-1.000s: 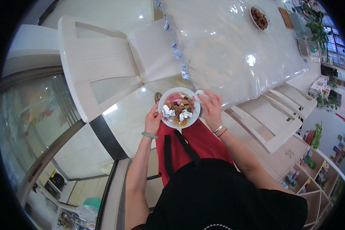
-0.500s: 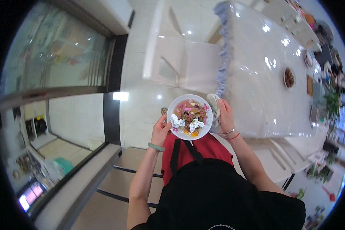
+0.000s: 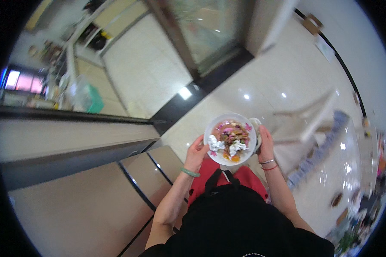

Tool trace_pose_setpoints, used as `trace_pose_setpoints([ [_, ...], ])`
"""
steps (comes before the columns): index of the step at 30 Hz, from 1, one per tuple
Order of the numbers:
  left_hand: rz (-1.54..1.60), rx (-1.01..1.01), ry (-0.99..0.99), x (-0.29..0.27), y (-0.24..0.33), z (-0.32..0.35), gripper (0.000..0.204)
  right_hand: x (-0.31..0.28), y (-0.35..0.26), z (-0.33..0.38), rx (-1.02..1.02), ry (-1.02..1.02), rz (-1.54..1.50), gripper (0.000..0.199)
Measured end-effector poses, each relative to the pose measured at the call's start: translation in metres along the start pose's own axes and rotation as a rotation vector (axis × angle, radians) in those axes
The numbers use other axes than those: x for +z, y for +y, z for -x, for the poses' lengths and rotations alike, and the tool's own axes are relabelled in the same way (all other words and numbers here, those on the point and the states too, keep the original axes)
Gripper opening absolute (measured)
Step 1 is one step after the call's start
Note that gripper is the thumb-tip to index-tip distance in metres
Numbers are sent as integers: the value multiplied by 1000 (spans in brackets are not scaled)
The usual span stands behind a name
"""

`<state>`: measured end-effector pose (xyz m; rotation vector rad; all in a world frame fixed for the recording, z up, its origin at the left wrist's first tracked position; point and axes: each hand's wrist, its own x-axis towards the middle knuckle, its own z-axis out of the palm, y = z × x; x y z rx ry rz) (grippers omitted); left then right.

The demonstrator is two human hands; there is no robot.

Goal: The person clears leftover food scraps from a dining table into a bowl and disposes of them in a trash bin. They then wipe the table surface with a cloth and serve rice from a rice cooker into a bowl.

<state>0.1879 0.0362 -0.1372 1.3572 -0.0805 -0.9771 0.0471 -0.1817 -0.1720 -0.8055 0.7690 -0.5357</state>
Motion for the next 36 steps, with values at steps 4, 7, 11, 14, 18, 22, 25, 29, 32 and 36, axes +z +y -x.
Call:
trace_pose_setpoints([
  [4,47,-32,209,26,-2,45,49,7,-12,-7,183,-167,-44,32],
  [7,85,26,291,36,55,29,48,57,-45,-48,154,-267,-18,31],
  [11,178,0,504,64,140,19,48,127,-105,-102,274,-363,113,30],
  [14,284,81,560,57,208,15,47,207,-145,-128,290,-475,137,31],
  [18,416,128,711,69,285,-17,46,288,-174,-186,359,-542,217,32],
  [22,505,175,841,47,347,-42,44,379,-179,-225,424,-688,270,32],
  [25,614,253,960,9,424,-81,43,497,-182,-274,501,-754,351,32],
  [29,668,306,1044,-70,450,-92,43,600,-121,-289,493,-874,319,36],
  [32,797,433,1136,-128,483,-123,40,695,-94,-309,566,-942,390,38],
  [36,783,463,1241,-191,501,-126,40,773,-31,-315,590,-1009,398,39],
])
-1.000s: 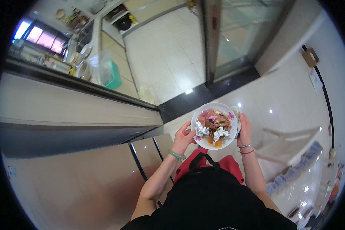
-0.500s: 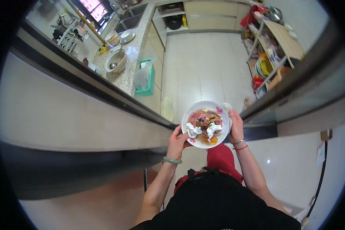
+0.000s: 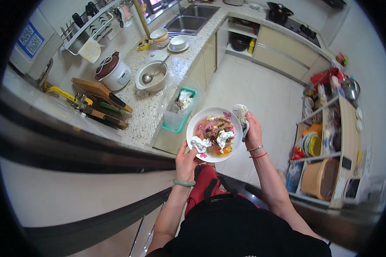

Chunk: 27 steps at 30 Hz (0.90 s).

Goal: The person clears leftover food scraps from a dining table into a bowl and disposes of them in a trash bin. They then wipe the table surface with a cloth and serve rice from a rice cooker into a bowl.

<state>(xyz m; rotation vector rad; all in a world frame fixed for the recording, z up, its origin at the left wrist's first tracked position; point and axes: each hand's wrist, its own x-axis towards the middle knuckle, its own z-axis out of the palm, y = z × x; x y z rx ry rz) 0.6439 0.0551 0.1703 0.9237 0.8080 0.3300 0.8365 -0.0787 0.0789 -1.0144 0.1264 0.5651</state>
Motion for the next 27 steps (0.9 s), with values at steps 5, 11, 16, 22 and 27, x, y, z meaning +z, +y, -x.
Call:
trace_pose_setpoints([
  [5,9,79,107,6,24,-76,41,50,6,-115,41,-83,29,39],
  [11,64,105,214,6,48,-156,40,114,30,-234,85,-190,149,37],
  [16,75,148,342,-6,38,-204,42,161,68,-319,147,-282,333,35],
  [22,166,183,546,-12,14,-238,43,217,130,-409,140,-420,464,38],
  [27,259,277,687,1,-17,-271,39,251,181,-499,-87,-625,628,39],
])
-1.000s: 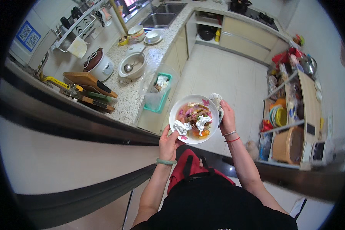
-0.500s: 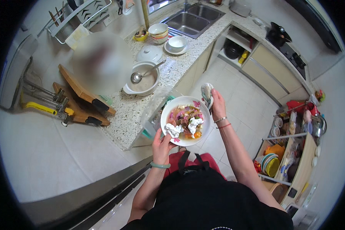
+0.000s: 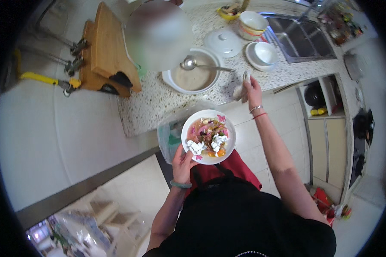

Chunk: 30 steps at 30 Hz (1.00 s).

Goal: The person clears leftover food scraps from a dining table into a bowl and disposes of them in a trash bin. They then wipe the table surface with a cloth and serve rice from a rice cooker into a bowl.

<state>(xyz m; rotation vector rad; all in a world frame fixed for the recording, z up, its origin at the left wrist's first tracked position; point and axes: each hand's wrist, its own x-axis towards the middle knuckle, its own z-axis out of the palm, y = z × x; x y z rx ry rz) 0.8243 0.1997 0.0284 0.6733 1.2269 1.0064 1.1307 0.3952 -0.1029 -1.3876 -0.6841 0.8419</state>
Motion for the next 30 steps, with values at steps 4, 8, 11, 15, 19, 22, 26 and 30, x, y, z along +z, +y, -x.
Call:
trace_pose_setpoints([
  [4,120,4,189,11,-32,13,37,13,-25,-4,-424,-101,433,33],
  [8,187,16,301,-2,-54,22,39,28,-77,70,-196,-513,262,20],
  [11,228,-48,387,17,-52,29,40,36,-91,91,-484,-611,524,18],
  [15,265,-11,388,5,-54,23,45,59,-88,108,-799,-692,435,18],
  [19,274,-12,402,-5,-61,20,42,75,-71,130,-649,-1023,441,13],
  [22,269,-15,404,-12,-58,15,41,83,-60,138,-718,-1015,562,11],
  [26,302,-29,421,-23,-67,12,43,83,-57,136,-720,-952,618,11],
  [30,303,-59,418,-22,-60,6,44,81,-58,136,-513,-1090,647,10],
])
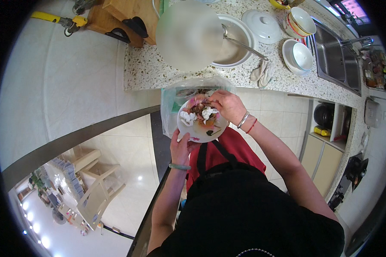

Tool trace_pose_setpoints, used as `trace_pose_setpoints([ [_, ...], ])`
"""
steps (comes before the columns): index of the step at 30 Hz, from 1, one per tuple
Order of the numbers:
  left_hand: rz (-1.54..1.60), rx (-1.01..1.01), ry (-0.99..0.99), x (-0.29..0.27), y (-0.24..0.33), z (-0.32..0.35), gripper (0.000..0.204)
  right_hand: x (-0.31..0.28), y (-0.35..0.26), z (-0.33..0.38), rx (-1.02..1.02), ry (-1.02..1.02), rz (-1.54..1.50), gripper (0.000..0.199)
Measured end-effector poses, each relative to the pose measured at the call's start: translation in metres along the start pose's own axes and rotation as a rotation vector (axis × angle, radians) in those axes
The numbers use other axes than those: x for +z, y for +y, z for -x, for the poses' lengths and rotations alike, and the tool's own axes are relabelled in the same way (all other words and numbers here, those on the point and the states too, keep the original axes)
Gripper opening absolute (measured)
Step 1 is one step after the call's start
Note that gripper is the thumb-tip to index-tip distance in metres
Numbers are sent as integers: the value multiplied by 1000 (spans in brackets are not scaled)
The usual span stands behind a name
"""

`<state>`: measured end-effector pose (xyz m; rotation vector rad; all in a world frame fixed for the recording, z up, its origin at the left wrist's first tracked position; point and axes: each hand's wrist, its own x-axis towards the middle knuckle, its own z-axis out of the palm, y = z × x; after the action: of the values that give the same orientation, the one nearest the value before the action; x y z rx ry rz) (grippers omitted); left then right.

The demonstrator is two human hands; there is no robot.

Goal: The person clears leftover food scraps from a dining table into a bowl and disposes of them in a trash bin. They then wipe the table surface with a cloth and serve rice from a rice cooker into a bowl.

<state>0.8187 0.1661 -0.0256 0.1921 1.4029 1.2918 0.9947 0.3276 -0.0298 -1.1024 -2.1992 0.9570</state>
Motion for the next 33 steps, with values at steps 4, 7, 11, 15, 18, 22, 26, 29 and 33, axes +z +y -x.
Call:
trace_pose_setpoints([
  [4,45,-7,-39,8,4,-6,40,18,8,-1,-22,-44,-32,9],
  [7,18,-23,-25,12,9,-11,41,32,22,-5,-9,-110,61,8],
  [11,-18,-50,4,17,12,-14,44,36,17,-4,81,-7,36,7],
  [15,-14,-71,4,25,17,-13,46,33,13,4,103,-78,-130,10],
  [18,-14,-68,10,29,18,-17,48,45,21,10,-23,-182,-132,16],
  [22,-47,-68,4,33,20,-19,49,55,21,6,-11,-252,87,14],
  [26,-57,-85,16,35,23,-22,50,61,45,-18,6,-137,475,13],
  [29,-57,-79,14,38,26,-24,51,60,46,-25,95,12,467,12],
  [33,-72,-92,26,40,31,-24,52,58,14,-26,101,-49,-51,15],
])
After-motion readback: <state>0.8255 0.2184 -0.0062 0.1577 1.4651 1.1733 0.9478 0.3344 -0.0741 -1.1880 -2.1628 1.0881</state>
